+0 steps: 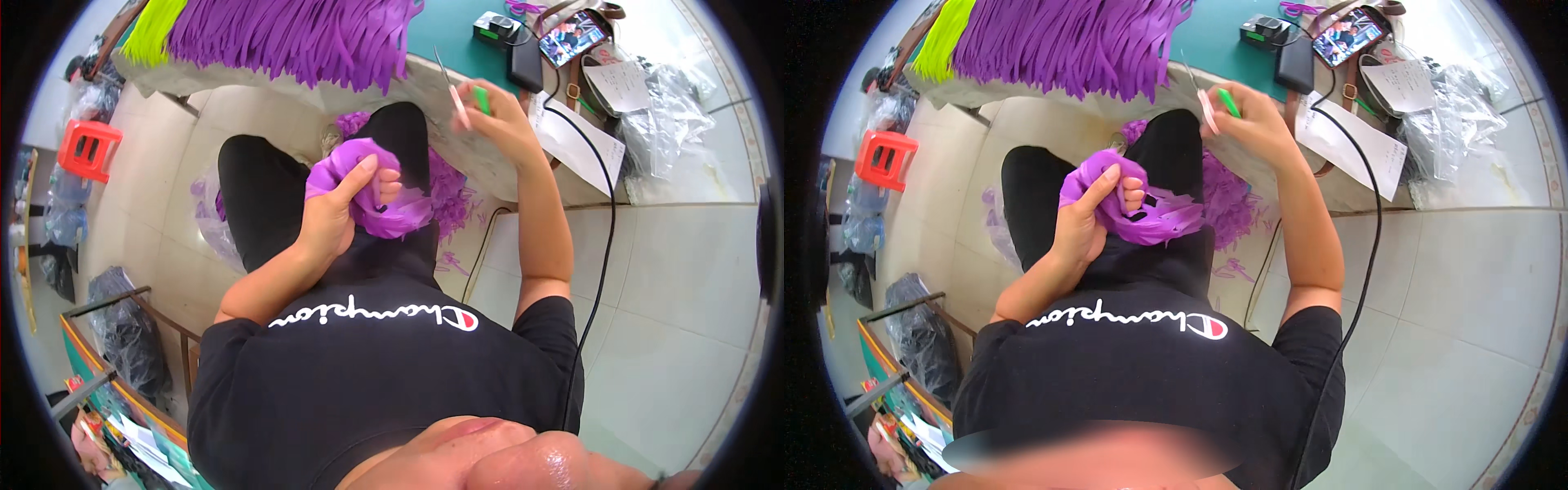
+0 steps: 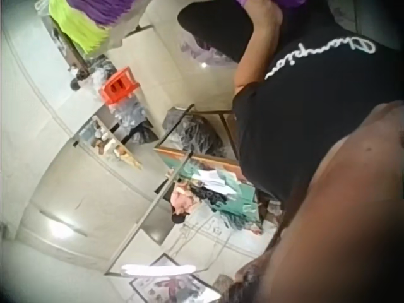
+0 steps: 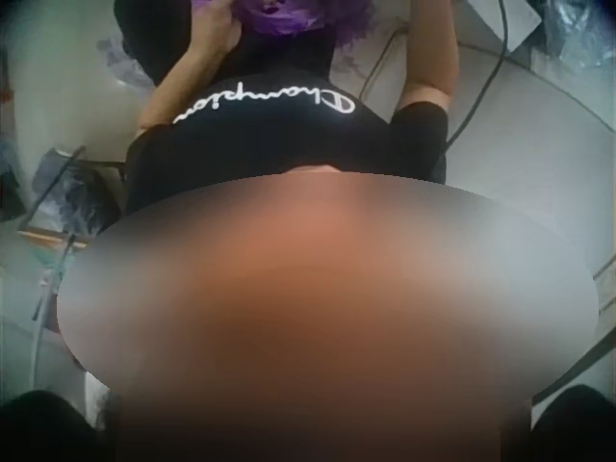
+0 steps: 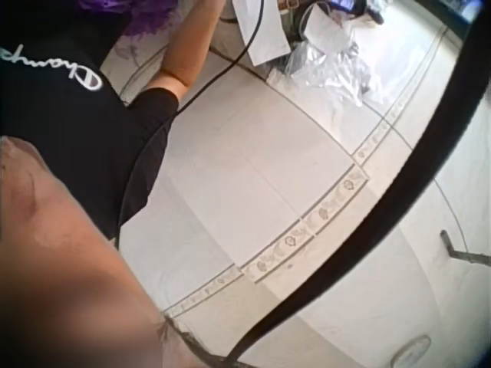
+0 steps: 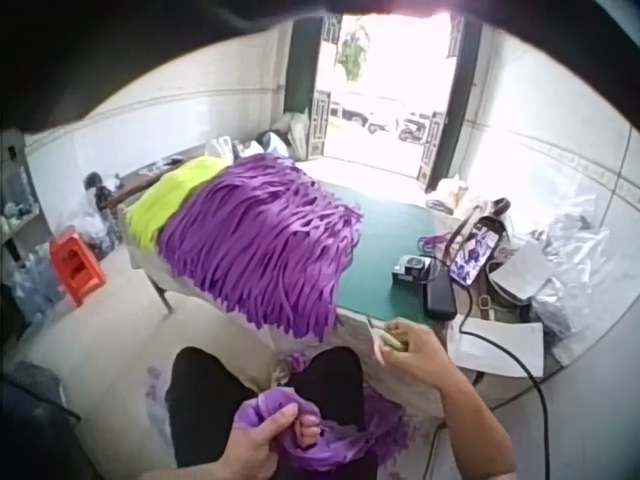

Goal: Organizing, bundling, and trimming purple fabric strips using a hook tool and scissors at a workbench.

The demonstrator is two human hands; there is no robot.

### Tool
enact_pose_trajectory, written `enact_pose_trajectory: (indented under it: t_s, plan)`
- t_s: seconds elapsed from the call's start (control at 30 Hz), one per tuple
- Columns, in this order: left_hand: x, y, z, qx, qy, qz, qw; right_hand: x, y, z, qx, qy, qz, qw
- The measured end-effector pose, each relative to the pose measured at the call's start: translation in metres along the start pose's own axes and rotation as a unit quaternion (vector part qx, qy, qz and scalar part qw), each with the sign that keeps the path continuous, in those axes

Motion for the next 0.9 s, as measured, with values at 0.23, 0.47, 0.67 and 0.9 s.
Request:
enact_pose_trajectory:
  t_s: [0.23, 0.47, 0.67, 0.9]
  plan:
    - [-0.003, 0.003, 0.008, 0.002, -0.003, 0.008, 1.0, -0.065, -0.097, 0.01, -0.169, 0.138, 0.21, 0.953]
    - [-0.009, 0.003, 0.011, 0.004, -0.018, 0.036, 0.999, -0.077, -0.107, 0.0, -0.224, 0.128, 0.244, 0.935]
    - [-0.006, 0.003, 0.013, 0.02, -0.022, 0.03, 0.999, -0.072, -0.098, -0.005, -0.209, 0.097, 0.216, 0.949]
    - [-0.004, 0.003, 0.019, 0.041, -0.023, 0.028, 0.998, -0.072, -0.097, -0.006, -0.209, 0.072, 0.218, 0.951]
Point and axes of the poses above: each hand's wrist, its own y-axis towards the middle knuckle, its own x-axis out of the back of the hand, z = x × y, the point moved 10 cm from there along y, towards the middle knuckle, and after that the axes turned 5 degrees about y, right-handed, at the moved point
